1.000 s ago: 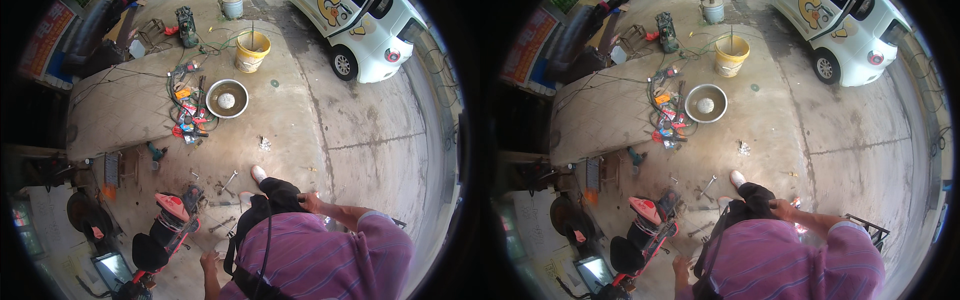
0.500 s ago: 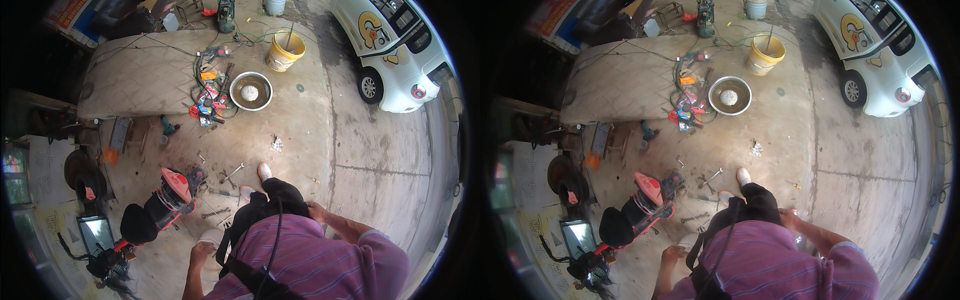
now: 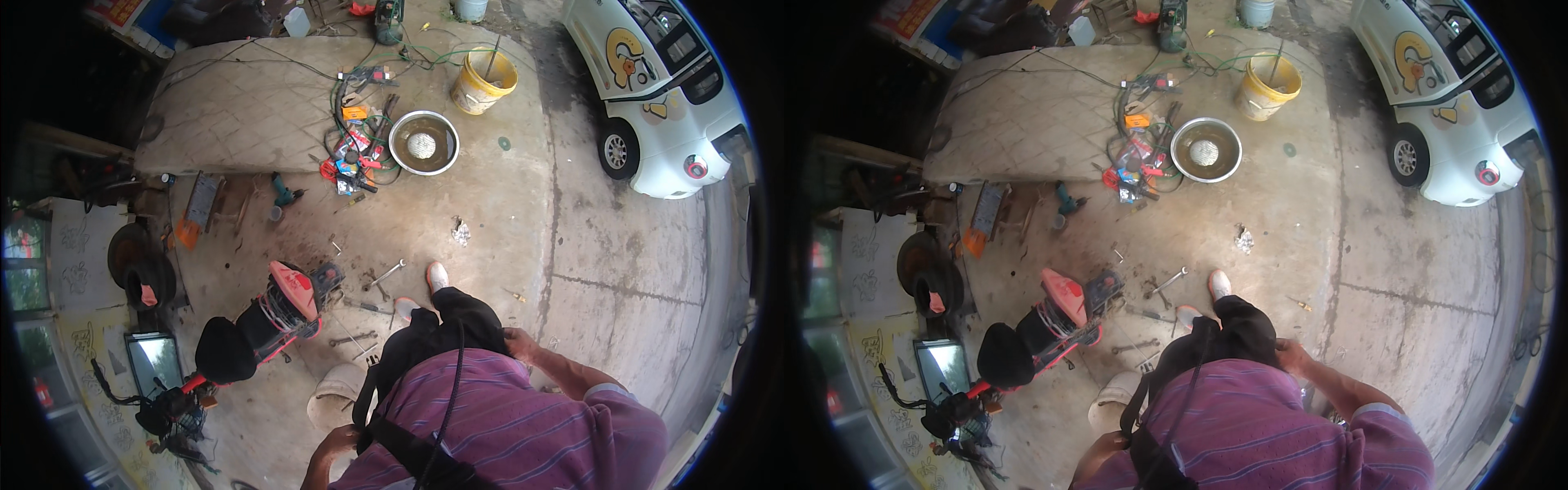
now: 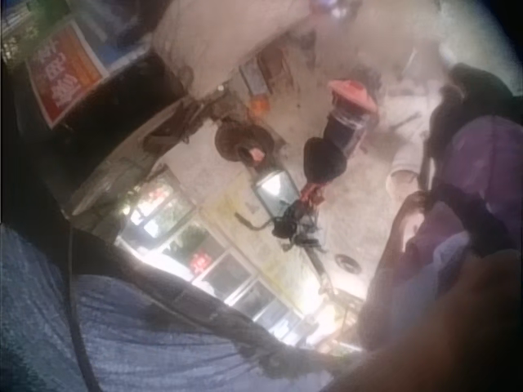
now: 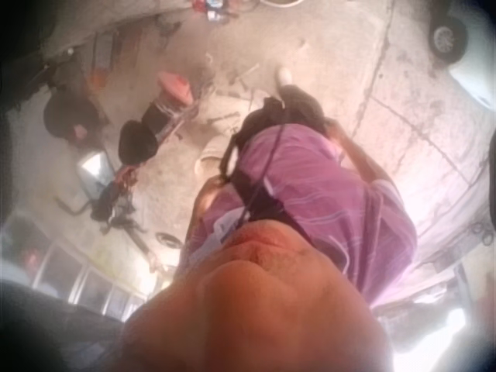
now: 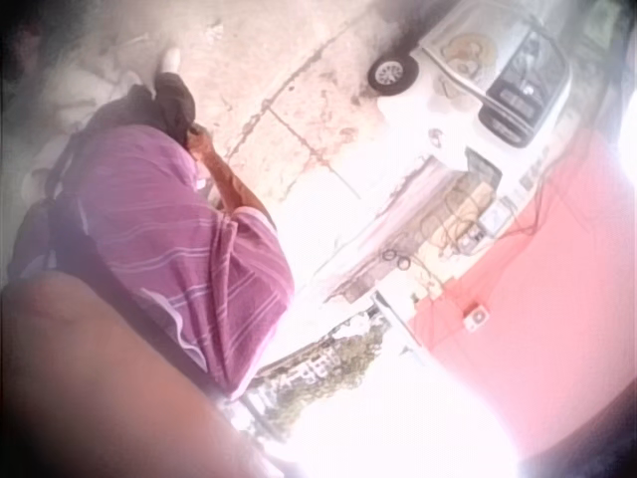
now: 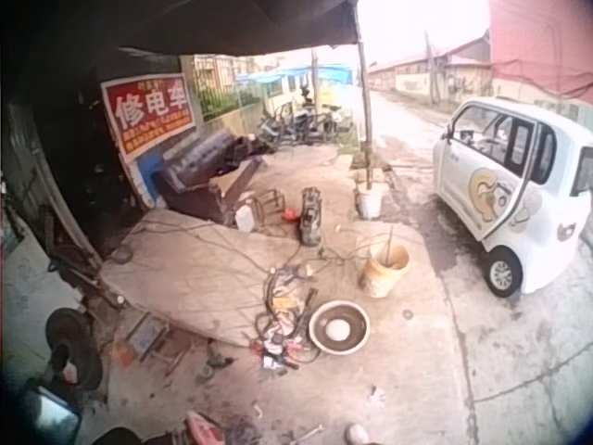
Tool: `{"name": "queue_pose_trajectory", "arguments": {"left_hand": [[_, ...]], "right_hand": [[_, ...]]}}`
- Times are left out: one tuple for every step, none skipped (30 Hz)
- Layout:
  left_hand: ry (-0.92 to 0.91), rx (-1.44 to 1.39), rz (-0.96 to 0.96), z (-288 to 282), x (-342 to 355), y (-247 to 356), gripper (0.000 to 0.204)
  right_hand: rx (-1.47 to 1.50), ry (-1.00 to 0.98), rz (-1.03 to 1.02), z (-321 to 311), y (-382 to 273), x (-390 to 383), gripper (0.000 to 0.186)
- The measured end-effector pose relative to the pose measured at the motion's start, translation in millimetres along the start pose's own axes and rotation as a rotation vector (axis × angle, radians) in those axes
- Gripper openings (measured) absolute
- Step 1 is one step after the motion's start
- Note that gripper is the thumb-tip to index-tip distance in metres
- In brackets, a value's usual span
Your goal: The person works on the rear wheel and brake assembly of a red motorcycle using a wrench and other hand tools. They adjust components near the brake caliper and chain area, then stand to reposition the motorcycle before resuming work on the wheel.
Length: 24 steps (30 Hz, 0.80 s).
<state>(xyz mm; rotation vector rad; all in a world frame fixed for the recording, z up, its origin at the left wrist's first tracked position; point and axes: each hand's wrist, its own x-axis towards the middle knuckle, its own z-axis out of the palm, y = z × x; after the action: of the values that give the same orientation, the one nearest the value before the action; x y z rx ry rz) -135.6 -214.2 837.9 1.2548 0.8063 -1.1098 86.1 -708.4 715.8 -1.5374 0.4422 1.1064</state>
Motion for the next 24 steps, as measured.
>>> {"name": "queue_pose_trajectory", "arguments": {"left_hand": [[0.025, -0.12, 0.011, 1.7, -6.1, 0.5, 0.026], [0.05, -0.24, 0.023, 3.8, -15.1, 1.5, 0.026], [0.076, -0.362, 0.035, 7.1, -24.2, 3.4, 0.026], [0.061, -0.373, -0.036, 8.7, -32.9, 1.8, 0.026], [0.045, -0.383, -0.107, 8.8, -42.6, -3.2, 0.026], [0.03, -0.388, -0.18, 5.9, -51.9, -11.6, 0.025], [-0.051, -0.312, -0.224, -4.3, -44.4, -57.6, 0.023], [-0.116, -0.283, -0.218, -10.3, -36.6, -90.9, 0.024], [-0.181, -0.256, -0.21, -13.8, -30.4, -118.0, 0.025], [-0.249, -0.225, -0.2, -16.5, -27.0, -129.4, 0.027], [-0.253, -0.372, -0.133, 14.3, -45.2, -48.5, 0.027], [-0.249, -0.337, -0.145, 14.3, -49.4, -33.9, 0.027], [-0.247, -0.305, -0.149, 15.3, -51.1, -26.3, 0.027], [-0.245, -0.274, -0.154, 16.2, -52.5, -21.8, 0.027], [-0.244, -0.243, -0.156, 16.8, -52.5, -18.6, 0.027], [-0.242, -0.213, -0.158, 16.9, -51.9, -15.7, 0.028], [-0.24, -0.183, -0.161, 16.2, -50.3, -11.5, 0.028], [-0.162, -0.159, -0.139, 11.0, -48.0, -6.6, 0.028], [-0.08, -0.135, -0.116, 2.5, -46.3, -2.1, 0.027], [0.002, -0.112, -0.093, -6.2, -44.6, 5.1, 0.027], [0.184, -0.027, 0.006, -13.5, -45.7, 25.2, 0.026], [0.371, 0.05, 0.105, -20.5, -47.0, 49.7, 0.024], [0.507, 0.005, 0.248, -30.5, -47.3, 66.2, 0.019], [0.641, -0.034, 0.389, -40.3, -47.9, 83.4, 0.015]], "right_hand": [[-0.004, 0.003, 0.008, 0.7, -2.3, -0.4, 0.032], [-0.008, 0.007, 0.016, 1.3, -4.3, -0.5, 0.031], [-0.013, 0.009, 0.026, 1.0, -7.5, -1.4, 0.03], [0.0, 0.0, 0.024, 2.2, -16.8, -5.1, 0.03], [0.013, -0.009, 0.022, 3.4, -28.3, -10.2, 0.03], [0.032, -0.017, 0.02, 5.6, -33.9, -12.8, 0.03], [-0.023, -0.012, 0.02, 4.3, -28.5, -9.2, 0.03], [-0.08, -0.004, 0.018, -1.1, -19.4, -2.9, 0.03], [-0.139, 0.001, 0.016, -3.5, -14.9, 1.5, 0.03], [-0.134, -0.001, 0.025, -1.4, -18.6, 0.6, 0.029], [-0.149, 0.001, 0.026, -2.6, -31.1, 0.3, 0.028], [-0.141, -0.004, 0.039, -0.6, -36.9, -2.4, 0.028], [-0.128, -0.008, 0.051, 0.1, -40.0, -3.0, 0.027], [-0.114, -0.013, 0.063, 0.4, -42.6, -3.4, 0.027], [-0.103, -0.017, 0.074, -0.4, -45.4, -2.6, 0.027], [-0.121, -0.013, 0.045, -1.8, -46.6, -1.6, 0.026], [-0.138, -0.01, 0.016, -3.2, -46.6, -0.6, 0.026], [-0.155, -0.005, -0.013, -5.1, -47.6, 0.2, 0.027], [-0.178, -0.005, 0.005, -7.4, -49.5, 2.5, 0.027], [-0.201, -0.005, 0.024, -9.6, -51.6, 4.9, 0.028], [-0.224, -0.005, 0.048, -10.3, -51.3, 4.4, 0.028], [-0.228, -0.03, 0.067, -9.1, -64.3, 0.8, 0.029], [-0.227, -0.055, 0.083, -6.2, -86.4, -5.2, 0.029], [-0.221, -0.078, 0.1, -4.6, -97.1, -9.5, 0.029]]}}
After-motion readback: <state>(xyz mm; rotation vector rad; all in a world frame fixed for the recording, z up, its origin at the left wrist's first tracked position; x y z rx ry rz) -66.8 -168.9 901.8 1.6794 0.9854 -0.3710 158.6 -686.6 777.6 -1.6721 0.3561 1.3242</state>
